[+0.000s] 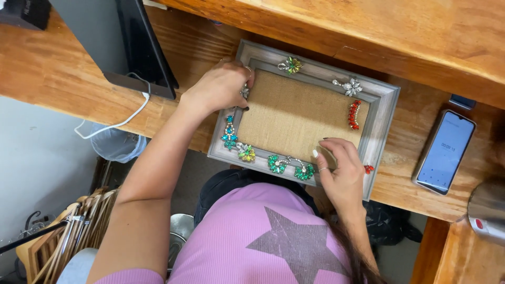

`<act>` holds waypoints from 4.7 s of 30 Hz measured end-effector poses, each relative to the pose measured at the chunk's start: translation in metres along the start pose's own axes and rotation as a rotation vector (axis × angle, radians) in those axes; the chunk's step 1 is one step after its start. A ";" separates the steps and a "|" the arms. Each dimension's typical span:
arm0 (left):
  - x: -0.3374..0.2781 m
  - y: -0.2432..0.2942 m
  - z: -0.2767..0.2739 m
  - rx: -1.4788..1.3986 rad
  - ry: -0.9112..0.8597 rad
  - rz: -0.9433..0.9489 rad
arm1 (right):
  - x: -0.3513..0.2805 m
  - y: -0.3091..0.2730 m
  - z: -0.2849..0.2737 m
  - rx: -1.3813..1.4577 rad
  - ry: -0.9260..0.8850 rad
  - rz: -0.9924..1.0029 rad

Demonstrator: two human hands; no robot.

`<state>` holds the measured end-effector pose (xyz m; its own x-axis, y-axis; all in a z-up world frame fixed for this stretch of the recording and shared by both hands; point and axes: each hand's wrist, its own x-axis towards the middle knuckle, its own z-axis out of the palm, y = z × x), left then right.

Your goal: A person is seen from an overhead perspective arranging various colorful jewelry pieces, such as earrings and brooches, inside a silver-colored frame on a wooden surface.

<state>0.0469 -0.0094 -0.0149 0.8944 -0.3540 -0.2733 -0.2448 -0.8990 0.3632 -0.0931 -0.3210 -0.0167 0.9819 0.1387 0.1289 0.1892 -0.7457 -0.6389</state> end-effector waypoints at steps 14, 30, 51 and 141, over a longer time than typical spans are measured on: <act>-0.038 0.020 -0.039 -0.103 -0.089 -0.091 | -0.004 0.008 0.005 -0.010 0.027 -0.041; 0.022 0.035 0.023 -1.434 0.215 -0.138 | -0.009 0.012 0.004 0.044 0.020 -0.156; 0.008 0.041 0.055 -0.548 0.282 -0.214 | 0.004 0.013 -0.016 0.020 0.057 -0.063; 0.053 0.077 0.017 -0.320 0.081 -0.061 | 0.086 -0.018 0.069 0.829 -0.102 0.554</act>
<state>0.0688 -0.1019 -0.0159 0.9338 -0.2688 -0.2361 -0.0714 -0.7867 0.6132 -0.0117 -0.2510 -0.0465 0.9217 -0.0065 -0.3878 -0.3878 -0.0374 -0.9210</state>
